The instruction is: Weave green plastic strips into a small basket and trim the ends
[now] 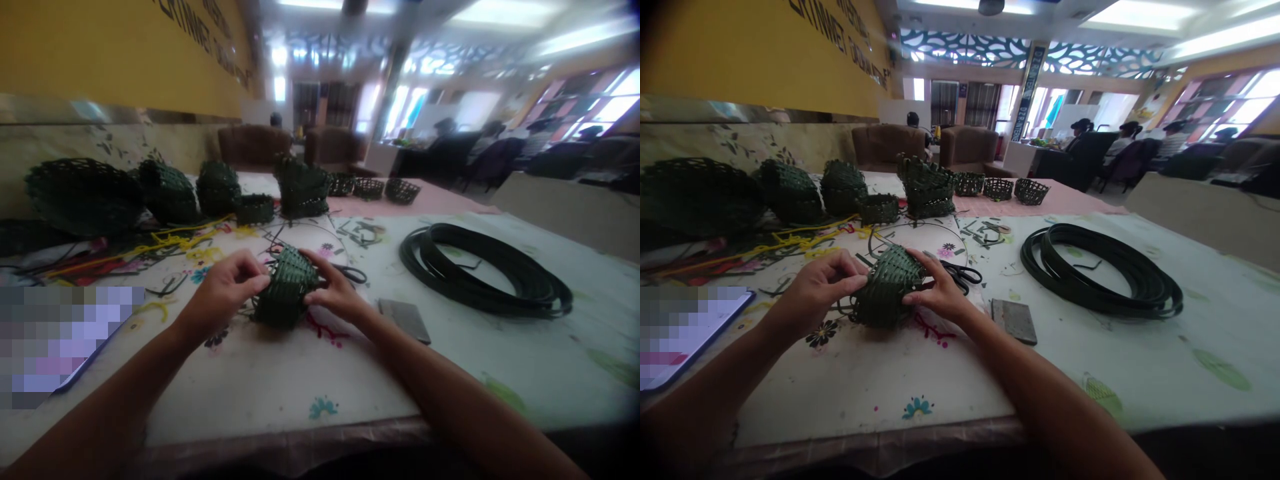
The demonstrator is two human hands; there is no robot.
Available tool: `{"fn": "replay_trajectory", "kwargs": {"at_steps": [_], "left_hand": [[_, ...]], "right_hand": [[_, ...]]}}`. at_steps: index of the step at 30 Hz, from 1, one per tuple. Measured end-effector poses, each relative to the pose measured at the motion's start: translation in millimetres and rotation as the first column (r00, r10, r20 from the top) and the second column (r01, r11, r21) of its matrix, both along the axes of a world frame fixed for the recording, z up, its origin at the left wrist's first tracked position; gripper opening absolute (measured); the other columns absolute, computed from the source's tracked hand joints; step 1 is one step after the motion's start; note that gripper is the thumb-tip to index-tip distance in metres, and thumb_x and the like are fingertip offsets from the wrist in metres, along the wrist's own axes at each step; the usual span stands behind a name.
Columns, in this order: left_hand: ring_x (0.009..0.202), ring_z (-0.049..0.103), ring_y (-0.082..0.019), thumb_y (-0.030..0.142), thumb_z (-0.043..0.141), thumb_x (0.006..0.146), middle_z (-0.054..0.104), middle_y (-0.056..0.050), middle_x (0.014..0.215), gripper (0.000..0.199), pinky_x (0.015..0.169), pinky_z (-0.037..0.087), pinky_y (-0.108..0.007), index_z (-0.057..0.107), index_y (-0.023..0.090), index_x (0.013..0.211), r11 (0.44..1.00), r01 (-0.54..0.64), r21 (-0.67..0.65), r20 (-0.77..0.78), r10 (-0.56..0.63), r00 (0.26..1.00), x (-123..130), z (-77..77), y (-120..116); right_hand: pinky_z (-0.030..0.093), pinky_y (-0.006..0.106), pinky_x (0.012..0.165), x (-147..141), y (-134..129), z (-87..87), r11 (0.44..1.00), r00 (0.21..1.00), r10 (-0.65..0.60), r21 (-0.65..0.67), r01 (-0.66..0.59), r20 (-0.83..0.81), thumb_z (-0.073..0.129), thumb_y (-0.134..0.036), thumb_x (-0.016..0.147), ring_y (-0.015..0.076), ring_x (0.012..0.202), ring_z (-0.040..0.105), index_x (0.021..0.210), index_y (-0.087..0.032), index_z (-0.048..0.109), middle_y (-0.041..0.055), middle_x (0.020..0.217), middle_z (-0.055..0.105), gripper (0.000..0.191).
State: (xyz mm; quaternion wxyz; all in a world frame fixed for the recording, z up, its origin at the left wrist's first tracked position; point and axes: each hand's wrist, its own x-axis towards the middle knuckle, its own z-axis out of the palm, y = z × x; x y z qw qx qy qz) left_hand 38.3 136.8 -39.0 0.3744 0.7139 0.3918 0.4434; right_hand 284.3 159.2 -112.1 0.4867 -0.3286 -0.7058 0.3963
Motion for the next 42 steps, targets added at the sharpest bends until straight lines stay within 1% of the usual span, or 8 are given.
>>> {"fn": "replay_trajectory", "kwargs": {"at_steps": [6,11,19,27,33,35,39,42], "left_hand": [[0.060,0.044,-0.012,0.035,0.073,0.080,0.052,0.003,0.065,0.024,0.053,0.035,-0.024,0.057,0.019,0.071,0.997,0.055,-0.060,-0.119,-0.062,0.991,-5,8.6,-4],[0.057,0.048,-0.011,0.034,0.077,0.074,0.054,0.004,0.063,0.023,0.051,0.036,-0.022,0.060,0.019,0.075,0.991,0.061,-0.118,-0.096,-0.072,0.993,-4,12.9,-7],[0.059,0.053,-0.010,0.033,0.082,0.069,0.057,0.005,0.067,0.032,0.054,0.041,-0.020,0.059,0.018,0.086,0.978,0.059,-0.199,-0.042,-0.069,0.997,4,20.0,-14],[0.059,0.051,-0.010,0.036,0.082,0.070,0.053,0.007,0.067,0.037,0.053,0.041,-0.019,0.053,0.019,0.084,0.981,0.011,-0.194,-0.042,-0.019,0.999,6,16.2,-13],[0.094,0.064,-0.022,0.045,0.066,0.086,0.071,-0.005,0.101,0.030,0.083,0.050,-0.029,0.071,0.017,0.096,0.949,0.246,-0.200,-0.258,-0.293,0.920,-12,24.6,-2],[0.093,0.063,-0.021,0.043,0.065,0.088,0.071,-0.004,0.097,0.027,0.083,0.048,-0.028,0.073,0.018,0.092,0.949,0.262,-0.177,-0.321,-0.308,0.896,-15,25.1,0],[0.076,0.057,-0.015,0.039,0.070,0.084,0.064,-0.001,0.079,0.022,0.069,0.044,-0.024,0.073,0.018,0.079,0.949,0.238,-0.206,-0.247,-0.286,0.926,-12,19.1,1],[0.072,0.055,-0.014,0.038,0.076,0.075,0.063,-0.001,0.076,0.022,0.067,0.043,-0.024,0.073,0.016,0.075,0.935,0.207,-0.290,-0.131,-0.253,0.959,-7,14.6,0]], "right_hand": [[0.042,0.059,0.113,1,0,2.0,0.999,0.999,0.024,0.030,-0.025,0.022,0.088,-0.060,0.061,0.0359,0.136,0.050,0.148,-0.036,0.050,0.0095,0.149,0.053,0.098],[0.042,0.059,0.112,1,-2,5.0,0.999,0.998,0.035,0.030,-0.036,0.048,0.090,-0.058,0.061,0.0367,0.139,0.046,0.147,-0.039,0.052,0.0068,0.153,0.051,0.096],[0.048,0.053,0.106,-1,-5,4.2,0.999,0.999,0.015,0.035,-0.017,0.049,0.089,-0.062,0.058,0.0358,0.137,0.047,0.145,-0.034,0.055,0.0104,0.151,0.049,0.097],[0.046,0.060,0.107,-2,-6,7.1,0.999,0.998,0.037,0.011,-0.037,0.050,0.090,-0.059,0.058,0.0376,0.137,0.047,0.145,-0.036,0.054,0.0092,0.152,0.050,0.097],[0.038,0.060,0.114,-2,-3,5.9,0.997,0.997,0.071,0.022,-0.071,0.014,0.090,-0.057,0.060,0.0362,0.140,0.045,0.145,-0.037,0.054,0.0069,0.154,0.050,0.095],[0.037,0.061,0.114,-2,-3,6.1,0.997,0.997,0.076,0.017,-0.077,0.016,0.091,-0.056,0.060,0.0366,0.142,0.043,0.145,-0.038,0.054,0.0062,0.155,0.049,0.094],[0.036,0.063,0.114,-1,-4,7.9,0.997,0.996,0.078,0.007,-0.078,0.043,0.092,-0.052,0.060,0.0371,0.144,0.041,0.144,-0.039,0.054,0.0057,0.154,0.050,0.094],[0.037,0.063,0.114,-2,-5,8.6,0.997,0.996,0.081,0.006,-0.081,0.025,0.093,-0.052,0.058,0.0367,0.144,0.041,0.143,-0.038,0.056,0.0062,0.153,0.052,0.094]]}}
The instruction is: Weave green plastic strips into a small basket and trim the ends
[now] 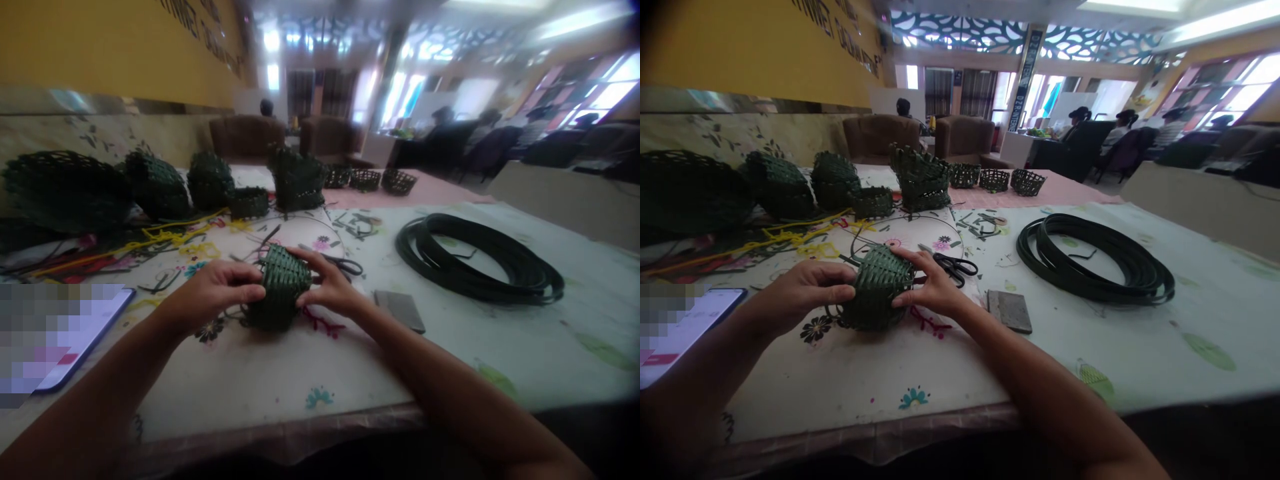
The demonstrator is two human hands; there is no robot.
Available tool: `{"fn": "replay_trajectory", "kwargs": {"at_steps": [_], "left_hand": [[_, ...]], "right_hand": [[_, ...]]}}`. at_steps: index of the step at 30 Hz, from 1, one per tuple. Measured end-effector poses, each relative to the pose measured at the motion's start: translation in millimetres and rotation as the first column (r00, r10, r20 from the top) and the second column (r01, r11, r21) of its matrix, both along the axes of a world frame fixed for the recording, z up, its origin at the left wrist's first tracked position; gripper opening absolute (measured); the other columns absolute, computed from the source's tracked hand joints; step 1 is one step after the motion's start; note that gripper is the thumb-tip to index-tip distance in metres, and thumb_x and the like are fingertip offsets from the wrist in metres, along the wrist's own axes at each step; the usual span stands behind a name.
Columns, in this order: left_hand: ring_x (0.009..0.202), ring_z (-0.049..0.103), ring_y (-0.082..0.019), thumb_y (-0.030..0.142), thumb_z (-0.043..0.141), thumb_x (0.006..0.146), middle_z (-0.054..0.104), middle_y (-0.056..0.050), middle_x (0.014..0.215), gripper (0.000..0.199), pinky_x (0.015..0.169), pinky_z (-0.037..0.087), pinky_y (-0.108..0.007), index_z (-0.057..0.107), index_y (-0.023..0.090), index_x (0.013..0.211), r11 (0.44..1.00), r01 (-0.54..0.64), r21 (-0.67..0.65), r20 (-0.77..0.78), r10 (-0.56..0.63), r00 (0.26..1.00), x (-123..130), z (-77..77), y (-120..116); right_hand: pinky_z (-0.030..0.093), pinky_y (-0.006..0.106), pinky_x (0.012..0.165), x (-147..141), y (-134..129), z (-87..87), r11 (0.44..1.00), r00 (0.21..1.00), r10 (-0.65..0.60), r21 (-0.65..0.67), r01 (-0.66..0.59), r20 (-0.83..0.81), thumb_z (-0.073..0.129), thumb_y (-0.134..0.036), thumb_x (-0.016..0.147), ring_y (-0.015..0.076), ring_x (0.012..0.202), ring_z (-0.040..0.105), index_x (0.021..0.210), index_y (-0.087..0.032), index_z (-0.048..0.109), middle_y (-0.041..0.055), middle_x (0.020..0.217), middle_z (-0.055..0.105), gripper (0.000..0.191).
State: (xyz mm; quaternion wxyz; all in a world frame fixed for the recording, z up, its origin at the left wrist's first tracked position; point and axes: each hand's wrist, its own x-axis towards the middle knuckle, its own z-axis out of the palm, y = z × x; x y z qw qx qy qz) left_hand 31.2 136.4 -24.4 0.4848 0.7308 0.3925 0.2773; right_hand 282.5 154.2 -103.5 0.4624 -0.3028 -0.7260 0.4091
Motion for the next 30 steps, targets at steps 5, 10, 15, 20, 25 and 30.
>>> {"fn": "replay_trajectory", "kwargs": {"at_steps": [5,10,15,20,25,30], "left_hand": [[0.064,0.051,-0.012,0.039,0.078,0.070,0.057,0.001,0.066,0.026,0.060,0.040,-0.023,0.066,0.016,0.068,0.993,-0.076,-0.094,0.037,0.079,0.996,6,0.0,-8],[0.055,0.040,-0.010,0.041,0.074,0.077,0.044,0.005,0.059,0.037,0.050,0.031,-0.021,0.049,0.018,0.063,0.984,-0.173,0.048,-0.026,0.174,0.984,13,-1.5,-20],[0.060,0.044,-0.011,0.044,0.072,0.081,0.049,0.004,0.064,0.034,0.054,0.035,-0.022,0.055,0.017,0.069,0.993,-0.111,0.046,-0.054,0.113,0.992,8,-0.1,-16],[0.083,0.060,-0.019,0.049,0.065,0.088,0.068,-0.005,0.088,0.035,0.074,0.048,-0.028,0.072,0.016,0.091,0.989,0.142,-0.036,-0.029,-0.144,0.989,-9,5.8,0],[0.075,0.058,-0.016,0.046,0.072,0.084,0.066,-0.003,0.080,0.029,0.070,0.046,-0.025,0.073,0.016,0.082,0.994,0.107,-0.015,-0.032,-0.107,0.994,-10,4.0,3],[0.062,0.050,-0.012,0.041,0.074,0.077,0.056,0.001,0.065,0.029,0.059,0.041,-0.023,0.064,0.017,0.065,1.000,0.007,-0.025,-0.020,-0.008,1.000,0,4.0,-6]], "right_hand": [[0.041,0.060,0.112,-1,-1,0.5,1.000,1.000,0.010,-0.014,-0.010,-0.009,0.094,-0.052,0.055,0.0365,0.141,0.044,0.140,-0.036,0.059,0.0065,0.150,0.054,0.093],[0.040,0.063,0.112,-2,-2,1.2,0.999,1.000,-0.030,-0.017,0.030,-0.002,0.095,-0.050,0.054,0.0374,0.140,0.044,0.139,-0.036,0.060,0.0070,0.148,0.054,0.093],[0.038,0.062,0.113,-1,-1,0.3,1.000,1.000,-0.022,-0.021,0.022,-0.005,0.095,-0.051,0.055,0.0375,0.141,0.043,0.140,-0.034,0.059,0.0080,0.151,0.052,0.094],[0.041,0.057,0.113,-1,0,-0.2,0.998,0.997,0.039,-0.039,-0.042,-0.068,0.094,-0.049,0.057,0.0344,0.142,0.044,0.141,-0.036,0.057,0.0069,0.154,0.050,0.093],[0.044,0.055,0.111,-3,-2,0.7,0.995,0.995,0.051,-0.087,-0.058,-0.082,0.095,-0.044,0.057,0.0337,0.142,0.045,0.139,-0.037,0.059,0.0052,0.154,0.050,0.090],[0.043,0.055,0.112,-3,-3,2.4,0.995,0.995,0.050,-0.082,-0.058,-0.089,0.097,-0.042,0.053,0.0334,0.139,0.049,0.136,-0.036,0.062,0.0060,0.150,0.055,0.091]]}}
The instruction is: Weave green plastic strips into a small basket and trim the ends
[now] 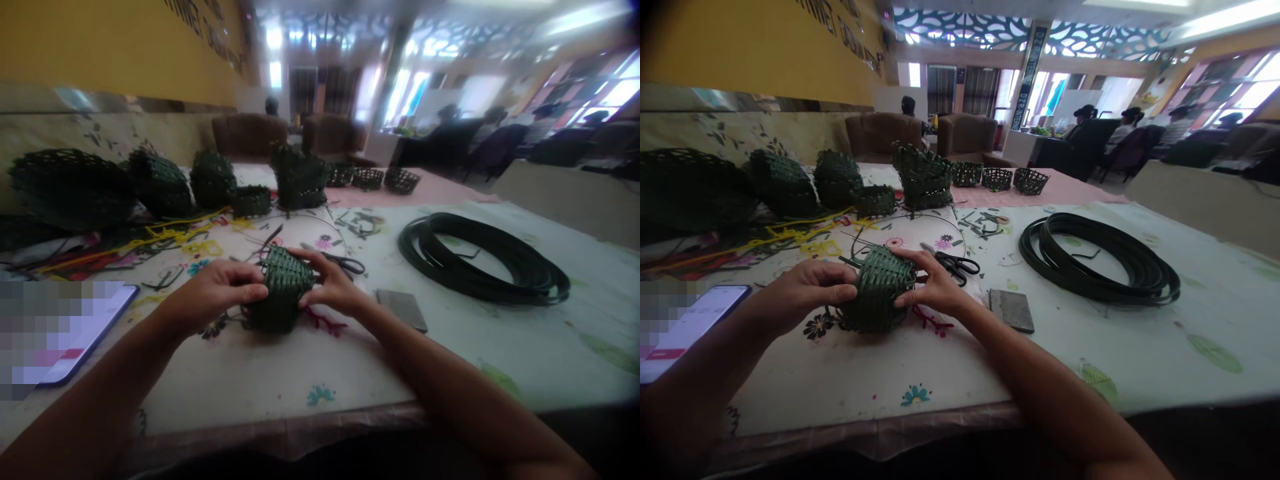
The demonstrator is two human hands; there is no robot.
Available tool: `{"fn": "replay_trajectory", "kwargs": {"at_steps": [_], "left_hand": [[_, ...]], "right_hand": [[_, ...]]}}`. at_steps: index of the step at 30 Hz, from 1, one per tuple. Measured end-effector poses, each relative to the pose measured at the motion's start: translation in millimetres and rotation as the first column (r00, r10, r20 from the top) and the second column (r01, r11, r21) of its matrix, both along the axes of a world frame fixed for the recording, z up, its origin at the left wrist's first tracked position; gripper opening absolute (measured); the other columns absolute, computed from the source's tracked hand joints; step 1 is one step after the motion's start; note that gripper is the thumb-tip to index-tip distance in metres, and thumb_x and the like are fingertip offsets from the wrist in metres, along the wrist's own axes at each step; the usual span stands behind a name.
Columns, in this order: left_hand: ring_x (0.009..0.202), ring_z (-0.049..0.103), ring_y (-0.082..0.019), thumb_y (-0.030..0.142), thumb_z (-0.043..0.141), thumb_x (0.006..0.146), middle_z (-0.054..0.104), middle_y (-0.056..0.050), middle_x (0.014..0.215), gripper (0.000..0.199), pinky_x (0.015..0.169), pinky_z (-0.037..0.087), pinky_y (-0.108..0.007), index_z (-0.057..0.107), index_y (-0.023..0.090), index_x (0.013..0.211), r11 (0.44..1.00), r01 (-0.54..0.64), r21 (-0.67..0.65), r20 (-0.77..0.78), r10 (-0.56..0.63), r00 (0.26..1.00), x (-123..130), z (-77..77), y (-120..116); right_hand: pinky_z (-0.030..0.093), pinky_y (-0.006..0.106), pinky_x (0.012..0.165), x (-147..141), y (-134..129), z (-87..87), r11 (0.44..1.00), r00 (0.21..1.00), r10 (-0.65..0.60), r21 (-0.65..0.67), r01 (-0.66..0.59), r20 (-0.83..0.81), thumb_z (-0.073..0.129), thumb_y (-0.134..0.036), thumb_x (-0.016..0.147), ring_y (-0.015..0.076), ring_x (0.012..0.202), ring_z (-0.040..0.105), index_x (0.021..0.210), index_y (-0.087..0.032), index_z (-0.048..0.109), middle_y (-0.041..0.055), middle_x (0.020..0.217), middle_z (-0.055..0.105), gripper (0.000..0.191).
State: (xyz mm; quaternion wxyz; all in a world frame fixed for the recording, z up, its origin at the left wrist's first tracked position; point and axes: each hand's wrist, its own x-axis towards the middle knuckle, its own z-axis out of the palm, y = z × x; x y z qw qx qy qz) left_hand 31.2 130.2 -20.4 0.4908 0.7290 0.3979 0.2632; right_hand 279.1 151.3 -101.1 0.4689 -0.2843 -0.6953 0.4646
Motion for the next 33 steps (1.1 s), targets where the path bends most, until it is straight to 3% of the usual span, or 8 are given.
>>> {"fn": "replay_trajectory", "kwargs": {"at_steps": [8,12,15,18,20,25,33], "left_hand": [[0.056,0.038,-0.010,0.042,0.068,0.082,0.041,0.005,0.059,0.036,0.051,0.029,-0.022,0.048,0.018,0.063,0.957,-0.179,0.230,-0.073,0.200,0.977,14,2.8,-21],[0.065,0.049,-0.013,0.053,0.065,0.086,0.054,0.001,0.069,0.039,0.059,0.040,-0.024,0.060,0.017,0.072,0.998,-0.019,0.055,-0.039,0.021,0.999,2,-1.6,-9],[0.082,0.060,-0.019,0.058,0.061,0.090,0.067,-0.005,0.089,0.042,0.074,0.049,-0.028,0.071,0.017,0.093,0.998,-0.036,-0.042,0.066,0.039,0.997,-10,-4.7,2],[0.081,0.061,-0.020,0.054,0.066,0.087,0.069,-0.007,0.087,0.039,0.073,0.049,-0.029,0.072,0.015,0.087,0.994,0.047,-0.098,0.066,-0.041,0.997,-12,-3.7,6],[0.074,0.059,-0.018,0.052,0.069,0.085,0.066,-0.006,0.077,0.039,0.068,0.048,-0.027,0.070,0.014,0.078,0.990,0.094,-0.104,0.054,-0.088,0.995,-10,-2.1,6],[0.063,0.053,-0.014,0.050,0.075,0.077,0.060,-0.002,0.067,0.037,0.060,0.044,-0.024,0.067,0.016,0.068,0.996,0.038,-0.085,0.051,-0.034,0.998,-2,1.5,0],[0.053,0.043,-0.010,0.042,0.070,0.080,0.046,0.004,0.057,0.035,0.052,0.038,-0.022,0.052,0.018,0.063,0.999,0.035,-0.012,-0.011,-0.035,0.999,6,9.6,-12]], "right_hand": [[0.046,0.054,0.108,-2,-2,1.0,0.999,0.999,-0.045,-0.019,0.045,0.006,0.097,-0.046,0.051,0.0354,0.139,0.046,0.134,-0.032,0.063,0.0085,0.150,0.052,0.091],[0.048,0.052,0.108,-2,0,-3.2,0.999,0.999,0.003,-0.043,-0.005,-0.049,0.097,-0.043,0.054,0.0333,0.138,0.048,0.137,-0.033,0.061,0.0078,0.151,0.052,0.090],[0.043,0.053,0.114,-2,0,-4.0,0.995,0.994,0.050,-0.076,-0.057,-0.092,0.096,-0.041,0.055,0.0322,0.138,0.049,0.136,-0.034,0.062,0.0060,0.149,0.054,0.089],[0.042,0.054,0.114,-3,-1,-2.5,0.990,0.992,0.065,-0.119,-0.078,-0.110,0.096,-0.042,0.054,0.0322,0.138,0.049,0.136,-0.035,0.061,0.0054,0.150,0.054,0.089],[0.042,0.055,0.114,-3,-2,-1.3,0.990,0.993,0.064,-0.118,-0.075,-0.096,0.096,-0.043,0.053,0.0324,0.139,0.049,0.136,-0.036,0.061,0.0050,0.149,0.054,0.090],[0.043,0.056,0.113,-3,-2,-0.1,0.993,0.996,0.057,-0.095,-0.064,-0.068,0.097,-0.042,0.052,0.0325,0.138,0.049,0.133,-0.036,0.063,0.0051,0.147,0.056,0.088],[0.047,0.054,0.109,-3,-3,1.0,0.995,0.998,0.031,-0.095,-0.036,-0.051,0.098,-0.044,0.048,0.0324,0.131,0.055,0.129,-0.034,0.066,0.0056,0.140,0.060,0.087]]}}
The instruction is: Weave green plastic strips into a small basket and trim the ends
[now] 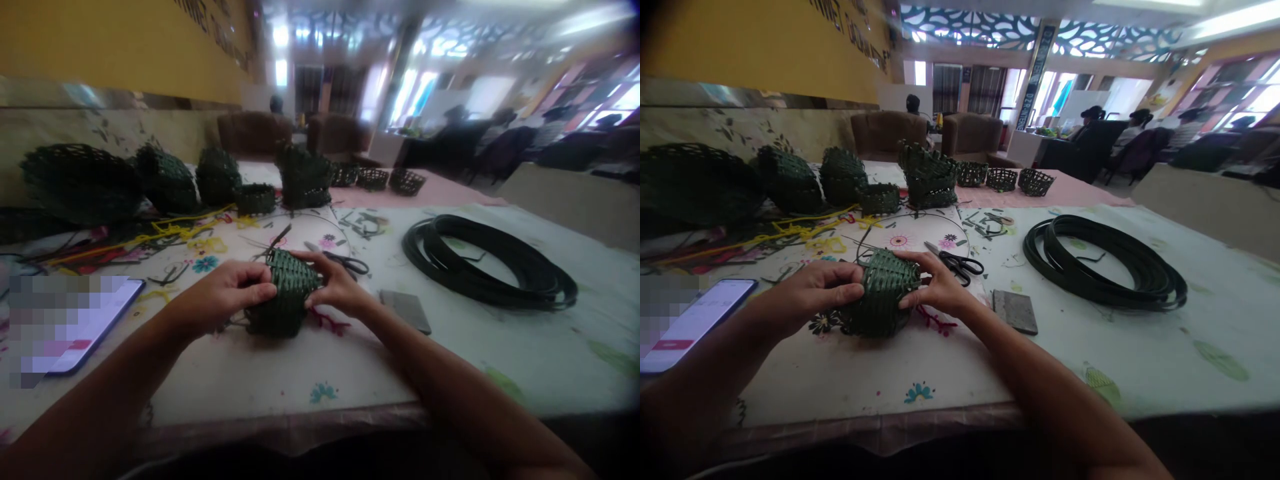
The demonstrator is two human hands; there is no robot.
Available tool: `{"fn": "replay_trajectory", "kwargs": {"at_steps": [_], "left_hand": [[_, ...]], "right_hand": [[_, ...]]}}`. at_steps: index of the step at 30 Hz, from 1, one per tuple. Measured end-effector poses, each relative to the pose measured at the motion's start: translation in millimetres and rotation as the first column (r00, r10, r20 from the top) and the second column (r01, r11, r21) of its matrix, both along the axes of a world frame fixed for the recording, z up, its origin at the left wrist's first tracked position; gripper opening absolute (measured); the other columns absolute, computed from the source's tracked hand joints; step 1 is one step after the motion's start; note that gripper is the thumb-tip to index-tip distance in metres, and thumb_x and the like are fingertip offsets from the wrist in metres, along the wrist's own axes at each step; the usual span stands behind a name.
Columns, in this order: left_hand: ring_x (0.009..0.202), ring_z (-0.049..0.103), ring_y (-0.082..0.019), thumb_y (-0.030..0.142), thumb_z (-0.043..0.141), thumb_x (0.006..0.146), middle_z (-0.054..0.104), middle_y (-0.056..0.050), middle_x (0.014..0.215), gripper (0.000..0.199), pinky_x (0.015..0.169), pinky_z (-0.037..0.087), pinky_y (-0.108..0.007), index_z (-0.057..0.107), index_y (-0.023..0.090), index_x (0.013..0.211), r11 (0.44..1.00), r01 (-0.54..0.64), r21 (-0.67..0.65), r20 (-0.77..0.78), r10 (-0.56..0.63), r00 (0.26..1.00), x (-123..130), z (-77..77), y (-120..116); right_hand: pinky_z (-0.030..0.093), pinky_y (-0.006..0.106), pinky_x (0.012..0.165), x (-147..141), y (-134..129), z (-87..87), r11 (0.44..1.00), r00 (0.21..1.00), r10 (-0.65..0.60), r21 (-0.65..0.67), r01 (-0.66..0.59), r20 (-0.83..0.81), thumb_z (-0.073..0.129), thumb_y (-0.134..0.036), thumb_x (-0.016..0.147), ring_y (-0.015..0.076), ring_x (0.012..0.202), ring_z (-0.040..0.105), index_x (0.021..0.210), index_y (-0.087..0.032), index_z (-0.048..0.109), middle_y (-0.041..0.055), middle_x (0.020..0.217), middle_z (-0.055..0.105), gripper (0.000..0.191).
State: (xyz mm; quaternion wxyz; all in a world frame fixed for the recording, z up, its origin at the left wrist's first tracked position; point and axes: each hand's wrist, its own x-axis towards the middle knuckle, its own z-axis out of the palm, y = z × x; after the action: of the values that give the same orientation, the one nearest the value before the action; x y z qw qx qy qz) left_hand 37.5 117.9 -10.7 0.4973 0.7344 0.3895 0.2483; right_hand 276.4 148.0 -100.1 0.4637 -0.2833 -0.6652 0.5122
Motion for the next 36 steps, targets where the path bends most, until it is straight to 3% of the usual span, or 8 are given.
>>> {"fn": "replay_trajectory", "kwargs": {"at_steps": [7,12,20,28,32,36], "left_hand": [[0.054,0.050,-0.011,0.049,0.076,0.077,0.051,0.003,0.059,0.039,0.051,0.044,-0.022,0.056,0.016,0.065,0.995,-0.022,-0.094,0.090,0.031,0.995,0,-5.7,2],[0.062,0.058,-0.015,0.061,0.075,0.075,0.059,-0.003,0.068,0.048,0.054,0.053,-0.026,0.067,0.014,0.079,0.973,0.001,-0.231,0.246,0.057,0.968,-7,-7.3,7],[0.051,0.053,-0.010,0.043,0.084,0.070,0.056,0.003,0.059,0.037,0.049,0.047,-0.022,0.059,0.015,0.065,0.927,0.158,-0.340,0.246,-0.074,0.966,-7,-6.6,10],[0.047,0.040,-0.006,0.045,0.079,0.076,0.046,0.006,0.057,0.040,0.043,0.031,-0.017,0.052,0.016,0.065,0.977,0.105,-0.184,0.197,-0.068,0.978,-7,-10.0,11],[0.054,0.048,-0.010,0.054,0.075,0.078,0.053,0.002,0.062,0.043,0.050,0.040,-0.021,0.059,0.015,0.068,0.989,0.063,-0.130,0.235,-0.031,0.971,-10,-13.8,18],[0.086,0.065,-0.020,0.051,0.064,0.089,0.071,-0.008,0.097,0.036,0.076,0.052,-0.030,0.074,0.017,0.092,0.997,-0.074,0.011,0.282,0.068,0.957,-11,-19.3,29]], "right_hand": [[0.042,0.054,0.113,0,1,-3.1,1.000,1.000,0.006,-0.013,-0.006,0.001,0.097,-0.046,0.050,0.0325,0.134,0.052,0.134,-0.035,0.063,0.0062,0.145,0.057,0.092],[0.042,0.054,0.113,0,0,-3.1,0.993,0.994,0.098,-0.066,-0.101,-0.046,0.095,-0.045,0.056,0.0319,0.132,0.055,0.139,-0.035,0.059,0.0063,0.146,0.057,0.091],[0.039,0.053,0.116,0,-1,-2.1,0.998,0.997,0.068,0.001,-0.068,0.034,0.096,-0.049,0.053,0.0332,0.136,0.051,0.138,-0.034,0.061,0.0071,0.144,0.056,0.094],[0.042,0.054,0.113,-5,-4,-3.0,1.000,1.000,0.000,-0.017,0.001,0.012,0.097,-0.045,0.052,0.0345,0.134,0.051,0.137,-0.032,0.062,0.0080,0.144,0.057,0.093],[0.037,0.051,0.117,-8,-6,-3.2,0.999,0.997,-0.009,-0.045,0.005,-0.079,0.096,-0.044,0.057,0.0328,0.137,0.050,0.139,-0.033,0.061,0.0056,0.148,0.055,0.090],[0.038,0.049,0.117,-10,-6,-4.6,0.989,0.983,-0.143,-0.063,0.136,-0.119,0.096,-0.041,0.057,0.0319,0.135,0.052,0.140,-0.032,0.060,0.0057,0.149,0.055,0.091]]}}
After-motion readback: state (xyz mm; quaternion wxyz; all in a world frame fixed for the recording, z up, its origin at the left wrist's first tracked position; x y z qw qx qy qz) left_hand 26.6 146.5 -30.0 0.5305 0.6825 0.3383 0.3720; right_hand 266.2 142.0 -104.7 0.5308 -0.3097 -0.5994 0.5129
